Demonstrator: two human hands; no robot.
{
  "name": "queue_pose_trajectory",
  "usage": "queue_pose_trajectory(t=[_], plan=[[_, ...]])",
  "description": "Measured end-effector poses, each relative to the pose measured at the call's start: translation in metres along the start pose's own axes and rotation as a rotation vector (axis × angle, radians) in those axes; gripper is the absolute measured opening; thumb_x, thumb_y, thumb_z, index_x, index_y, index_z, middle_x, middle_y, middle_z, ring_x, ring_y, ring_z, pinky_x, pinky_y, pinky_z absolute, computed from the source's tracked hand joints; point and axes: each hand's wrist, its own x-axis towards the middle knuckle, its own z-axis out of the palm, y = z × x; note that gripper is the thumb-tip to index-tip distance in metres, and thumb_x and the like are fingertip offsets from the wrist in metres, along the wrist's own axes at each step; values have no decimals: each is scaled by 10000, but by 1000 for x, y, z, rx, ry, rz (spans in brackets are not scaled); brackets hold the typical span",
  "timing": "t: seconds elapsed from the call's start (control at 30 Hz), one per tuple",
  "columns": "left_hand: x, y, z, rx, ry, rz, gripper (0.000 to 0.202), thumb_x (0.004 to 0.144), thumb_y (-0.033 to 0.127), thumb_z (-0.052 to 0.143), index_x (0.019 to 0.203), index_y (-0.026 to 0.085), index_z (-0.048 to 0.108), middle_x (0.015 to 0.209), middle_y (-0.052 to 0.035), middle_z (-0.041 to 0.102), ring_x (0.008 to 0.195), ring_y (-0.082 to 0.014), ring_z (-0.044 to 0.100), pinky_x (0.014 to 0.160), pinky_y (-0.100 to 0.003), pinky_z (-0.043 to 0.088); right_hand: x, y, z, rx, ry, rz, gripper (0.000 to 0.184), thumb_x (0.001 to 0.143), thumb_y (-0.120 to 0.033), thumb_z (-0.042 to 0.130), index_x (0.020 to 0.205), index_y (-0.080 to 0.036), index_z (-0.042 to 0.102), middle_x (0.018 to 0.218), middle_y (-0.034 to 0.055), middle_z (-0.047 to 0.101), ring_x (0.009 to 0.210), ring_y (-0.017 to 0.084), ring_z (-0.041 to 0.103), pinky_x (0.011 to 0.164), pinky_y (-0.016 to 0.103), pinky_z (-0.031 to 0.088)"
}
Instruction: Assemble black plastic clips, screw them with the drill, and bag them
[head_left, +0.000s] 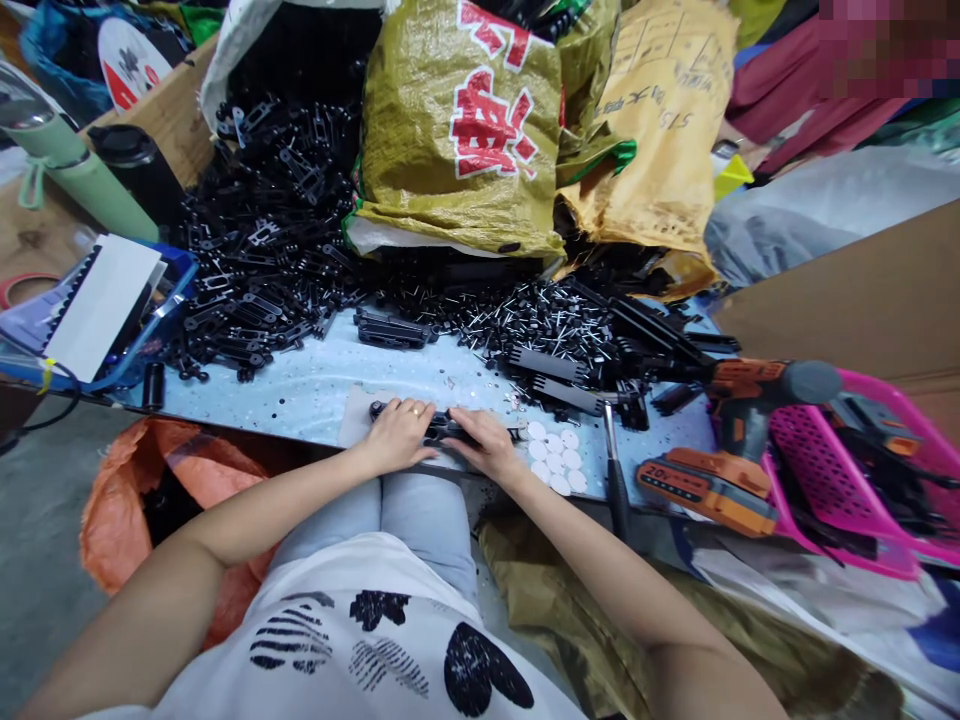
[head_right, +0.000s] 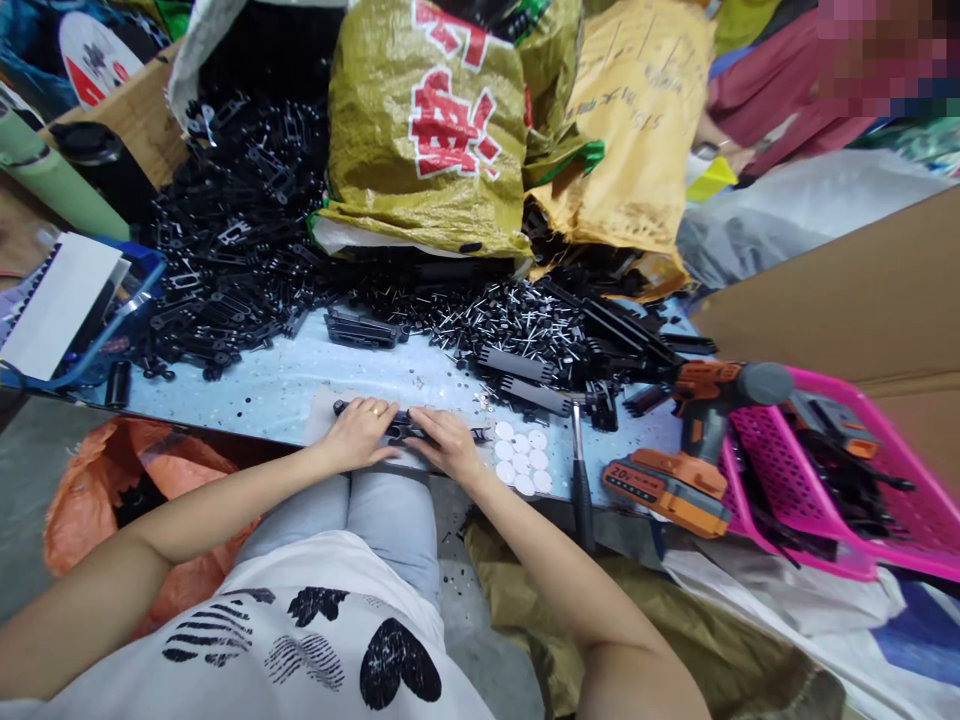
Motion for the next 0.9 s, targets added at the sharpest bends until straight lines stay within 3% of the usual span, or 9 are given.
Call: queue_pose_trajectory(t=[0.1,0.2,0.33,0.5,0.67,0.9], plan=[[14,7,0,-9,-95,-49,469,798,494,610,1082,132,515,1004,-121,614,969,-266,549,787,-360,368,-12,3,8,-30,50,13,451,867,-336,587,1294,-217,502,1117,120,651,972,213,628,790,368,528],[14,5,2,-18,-108,-61,434,813,463,608,1086,143,501,1027,-117,602,991,-262,534,774,-356,348,-12,9,7,-48,43,-7,490,851,-330,613,1309,-210,489,961,88,689,824,188,637,711,324,522],[10,3,4,-25,-85,-87,438,811,457,610,1101,148,500,1024,-112,602,990,-263,531,763,-360,343,2,21,-4,18,-75,-137,521,858,-359,602,1332,-200,458,811,45,670,736,157,610,683,284,508],[11,5,4,-39,-62,-83,456,803,486,600,1083,136,518,1021,-108,600,980,-266,532,763,-373,351,14,32,-17,30,-194,-301,451,891,-344,554,1314,-207,475,802,45,645,721,141,585,660,258,489],[10,8,3,-44,-49,-121,436,810,470,588,1083,137,519,1032,-121,600,991,-278,528,780,-388,364,10,29,-19,-4,-201,-218,474,888,-337,552,1334,-214,450,821,59,637,744,175,581,660,303,513],[9,16,11,-43,36,-94,461,781,515,592,1017,121,550,978,-121,618,945,-274,558,753,-391,414,3,18,-18,20,-139,-185,625,862,-265,540,1429,-380,303,855,71,661,720,257,632,601,401,575]])
